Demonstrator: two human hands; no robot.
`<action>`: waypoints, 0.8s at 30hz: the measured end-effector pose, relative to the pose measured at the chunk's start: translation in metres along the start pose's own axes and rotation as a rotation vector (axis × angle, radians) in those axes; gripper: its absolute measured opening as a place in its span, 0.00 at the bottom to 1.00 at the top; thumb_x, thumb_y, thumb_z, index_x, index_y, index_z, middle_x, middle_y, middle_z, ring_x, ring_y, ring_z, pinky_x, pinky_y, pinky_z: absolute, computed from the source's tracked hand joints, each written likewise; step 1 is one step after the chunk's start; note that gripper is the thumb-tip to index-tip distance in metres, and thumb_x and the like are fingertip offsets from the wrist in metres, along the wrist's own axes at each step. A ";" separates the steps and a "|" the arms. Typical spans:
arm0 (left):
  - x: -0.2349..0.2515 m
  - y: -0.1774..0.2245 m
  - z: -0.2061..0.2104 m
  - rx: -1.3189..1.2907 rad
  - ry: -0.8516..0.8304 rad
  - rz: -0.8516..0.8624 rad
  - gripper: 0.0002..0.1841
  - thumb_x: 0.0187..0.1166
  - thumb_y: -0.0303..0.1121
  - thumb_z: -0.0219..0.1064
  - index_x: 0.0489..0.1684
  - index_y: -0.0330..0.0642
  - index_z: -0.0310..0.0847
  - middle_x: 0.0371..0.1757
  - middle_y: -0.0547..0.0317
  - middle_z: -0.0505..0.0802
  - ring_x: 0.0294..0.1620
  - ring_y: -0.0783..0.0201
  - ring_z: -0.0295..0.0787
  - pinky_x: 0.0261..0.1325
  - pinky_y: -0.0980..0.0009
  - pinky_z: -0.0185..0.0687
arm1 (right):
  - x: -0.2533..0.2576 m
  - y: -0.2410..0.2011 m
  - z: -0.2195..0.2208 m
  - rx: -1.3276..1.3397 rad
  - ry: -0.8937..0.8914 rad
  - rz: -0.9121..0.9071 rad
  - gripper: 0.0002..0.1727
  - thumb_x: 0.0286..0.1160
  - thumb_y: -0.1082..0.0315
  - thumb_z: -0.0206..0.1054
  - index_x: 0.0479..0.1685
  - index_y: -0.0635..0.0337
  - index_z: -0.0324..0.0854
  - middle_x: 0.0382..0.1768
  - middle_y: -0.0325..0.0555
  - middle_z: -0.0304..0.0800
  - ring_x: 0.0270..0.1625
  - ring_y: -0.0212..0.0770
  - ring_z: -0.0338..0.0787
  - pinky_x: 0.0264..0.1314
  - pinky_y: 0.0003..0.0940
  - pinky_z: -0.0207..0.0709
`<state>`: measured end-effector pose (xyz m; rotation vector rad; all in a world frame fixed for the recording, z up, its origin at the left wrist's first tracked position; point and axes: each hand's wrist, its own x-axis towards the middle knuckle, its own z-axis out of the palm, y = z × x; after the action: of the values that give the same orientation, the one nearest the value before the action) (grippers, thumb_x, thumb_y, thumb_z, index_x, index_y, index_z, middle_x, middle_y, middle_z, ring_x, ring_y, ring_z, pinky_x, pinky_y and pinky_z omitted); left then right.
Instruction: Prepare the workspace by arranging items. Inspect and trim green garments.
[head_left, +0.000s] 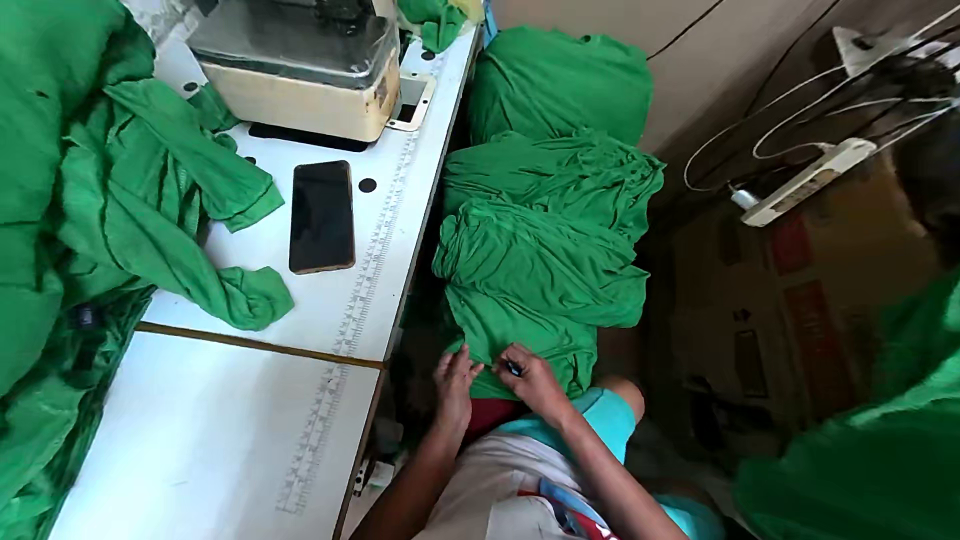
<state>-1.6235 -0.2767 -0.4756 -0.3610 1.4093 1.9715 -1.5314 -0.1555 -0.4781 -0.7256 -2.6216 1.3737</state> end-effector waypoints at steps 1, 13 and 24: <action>0.001 0.002 -0.002 -0.037 0.008 -0.020 0.17 0.88 0.30 0.61 0.66 0.26 0.72 0.55 0.46 0.87 0.48 0.61 0.89 0.56 0.61 0.87 | 0.001 -0.001 0.001 -0.027 -0.065 0.000 0.12 0.77 0.65 0.69 0.46 0.67 0.88 0.49 0.56 0.90 0.51 0.49 0.91 0.58 0.50 0.84; -0.002 0.019 -0.006 0.002 -0.119 0.005 0.08 0.85 0.23 0.61 0.54 0.27 0.80 0.46 0.52 0.91 0.46 0.63 0.91 0.57 0.63 0.89 | 0.020 -0.026 0.013 -0.115 0.213 -0.230 0.12 0.75 0.68 0.71 0.52 0.63 0.90 0.50 0.53 0.91 0.47 0.47 0.94 0.48 0.46 0.89; -0.006 0.023 -0.001 -0.011 -0.120 0.037 0.11 0.87 0.23 0.60 0.61 0.26 0.76 0.49 0.50 0.91 0.46 0.63 0.93 0.57 0.63 0.91 | 0.029 -0.032 0.001 0.484 0.143 0.142 0.11 0.88 0.64 0.56 0.52 0.65 0.75 0.34 0.38 0.83 0.26 0.24 0.75 0.28 0.21 0.69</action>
<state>-1.6341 -0.2840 -0.4559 -0.2191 1.3384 1.9962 -1.5687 -0.1590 -0.4568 -0.9012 -2.0393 1.8199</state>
